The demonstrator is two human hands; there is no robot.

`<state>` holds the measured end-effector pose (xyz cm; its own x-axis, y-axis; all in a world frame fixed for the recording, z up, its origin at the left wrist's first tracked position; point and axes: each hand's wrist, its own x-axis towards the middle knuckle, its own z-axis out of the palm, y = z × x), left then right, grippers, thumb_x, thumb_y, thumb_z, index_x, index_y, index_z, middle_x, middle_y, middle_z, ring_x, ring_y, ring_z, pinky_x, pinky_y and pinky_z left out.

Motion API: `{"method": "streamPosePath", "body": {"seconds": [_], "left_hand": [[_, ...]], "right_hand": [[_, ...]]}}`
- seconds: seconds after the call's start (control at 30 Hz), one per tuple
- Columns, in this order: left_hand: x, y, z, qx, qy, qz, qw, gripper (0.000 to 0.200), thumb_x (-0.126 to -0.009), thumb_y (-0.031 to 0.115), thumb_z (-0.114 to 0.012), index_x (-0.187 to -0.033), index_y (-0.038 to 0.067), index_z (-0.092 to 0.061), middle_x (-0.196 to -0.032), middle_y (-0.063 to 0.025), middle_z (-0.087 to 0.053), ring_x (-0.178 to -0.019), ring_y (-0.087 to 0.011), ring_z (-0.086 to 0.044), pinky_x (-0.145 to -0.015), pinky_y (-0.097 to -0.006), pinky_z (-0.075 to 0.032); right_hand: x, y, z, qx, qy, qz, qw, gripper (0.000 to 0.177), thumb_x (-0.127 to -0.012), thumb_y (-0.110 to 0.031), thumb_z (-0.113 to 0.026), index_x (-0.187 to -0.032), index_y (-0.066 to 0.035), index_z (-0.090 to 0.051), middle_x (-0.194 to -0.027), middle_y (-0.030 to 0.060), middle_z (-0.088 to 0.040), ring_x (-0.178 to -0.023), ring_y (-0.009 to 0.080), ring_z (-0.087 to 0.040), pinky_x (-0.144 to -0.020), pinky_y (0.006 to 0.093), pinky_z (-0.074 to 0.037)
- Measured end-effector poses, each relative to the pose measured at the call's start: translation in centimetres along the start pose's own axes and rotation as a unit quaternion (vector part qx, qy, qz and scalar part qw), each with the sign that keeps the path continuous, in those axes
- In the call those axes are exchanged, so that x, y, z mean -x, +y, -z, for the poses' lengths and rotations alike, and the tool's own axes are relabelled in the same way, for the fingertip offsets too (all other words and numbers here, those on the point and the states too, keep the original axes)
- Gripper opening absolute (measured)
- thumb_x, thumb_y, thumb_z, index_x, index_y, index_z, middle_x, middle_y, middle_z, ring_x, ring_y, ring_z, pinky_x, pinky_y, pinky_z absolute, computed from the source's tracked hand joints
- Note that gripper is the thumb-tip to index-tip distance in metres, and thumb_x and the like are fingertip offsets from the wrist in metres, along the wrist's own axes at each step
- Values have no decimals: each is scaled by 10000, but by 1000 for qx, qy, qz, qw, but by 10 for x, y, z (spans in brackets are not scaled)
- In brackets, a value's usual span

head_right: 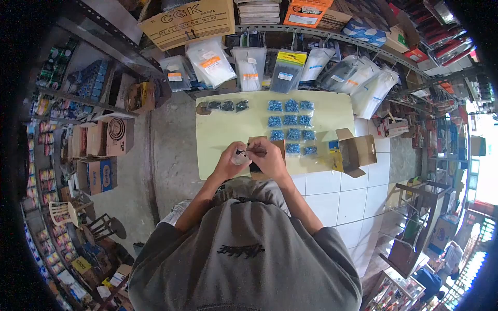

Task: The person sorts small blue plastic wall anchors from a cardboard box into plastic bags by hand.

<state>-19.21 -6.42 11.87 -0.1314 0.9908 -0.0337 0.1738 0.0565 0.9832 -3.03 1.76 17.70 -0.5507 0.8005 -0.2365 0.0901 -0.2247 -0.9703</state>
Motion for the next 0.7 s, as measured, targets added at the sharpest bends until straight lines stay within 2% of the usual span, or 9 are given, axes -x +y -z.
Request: {"method": "streamPosePath", "body": {"seconds": [0.3, 0.5, 0.6, 0.67, 0.7], "left_hand": [[-1, 3, 2, -16, -1, -15, 1000, 519, -753, 84, -799, -1179, 59, -502, -1050, -76, -600, -959, -174, -610, -833, -318, -507], [1, 9, 4, -52, 11, -29, 998, 511, -740, 108, -817, -1154, 62, -522, -1044, -83, -618, -950, -192, -619, -828, -336, -509], [4, 2, 5, -24, 16, -17, 999, 497, -749, 108, -810, -1155, 66, -527, -1037, -72, -613, -936, -187, -614, -798, -328, -503], [5, 1, 10, -8, 20, -10, 1000, 495, -745, 111, -812, -1152, 67, -533, -1034, -66, -615, -925, -181, -611, -785, -328, -501], [6, 2, 13, -26, 28, -15, 999, 500, -741, 111, -812, -1155, 69, -535, -1033, -60, -614, -909, -169, -603, -770, -320, -497]], "right_hand": [[-1, -2, -1, -23, -13, -5, 1000, 195, -869, 25, -690, -1041, 33, -596, -928, 73, -695, -885, 107, -663, -778, 266, -552], [-1, -13, -3, 29, -25, 15, 999, 200, -895, 14, -660, -1082, 40, -591, -972, 100, -708, -875, 129, -678, -780, 271, -556], [-10, 0, 8, -46, 16, 3, 999, 166, -919, -7, -639, -1071, 39, -595, -961, 109, -709, -868, 133, -678, -771, 274, -556], [-18, 12, 17, 99, 41, -17, 994, 186, -902, -6, -617, -1084, 29, -597, -964, 151, -714, -863, 192, -705, -768, 289, -561], [-20, 26, 19, 99, 42, -16, 994, 186, -902, -6, -617, -1084, 29, -597, -964, 151, -714, -863, 192, -705, -768, 289, -561]]}}
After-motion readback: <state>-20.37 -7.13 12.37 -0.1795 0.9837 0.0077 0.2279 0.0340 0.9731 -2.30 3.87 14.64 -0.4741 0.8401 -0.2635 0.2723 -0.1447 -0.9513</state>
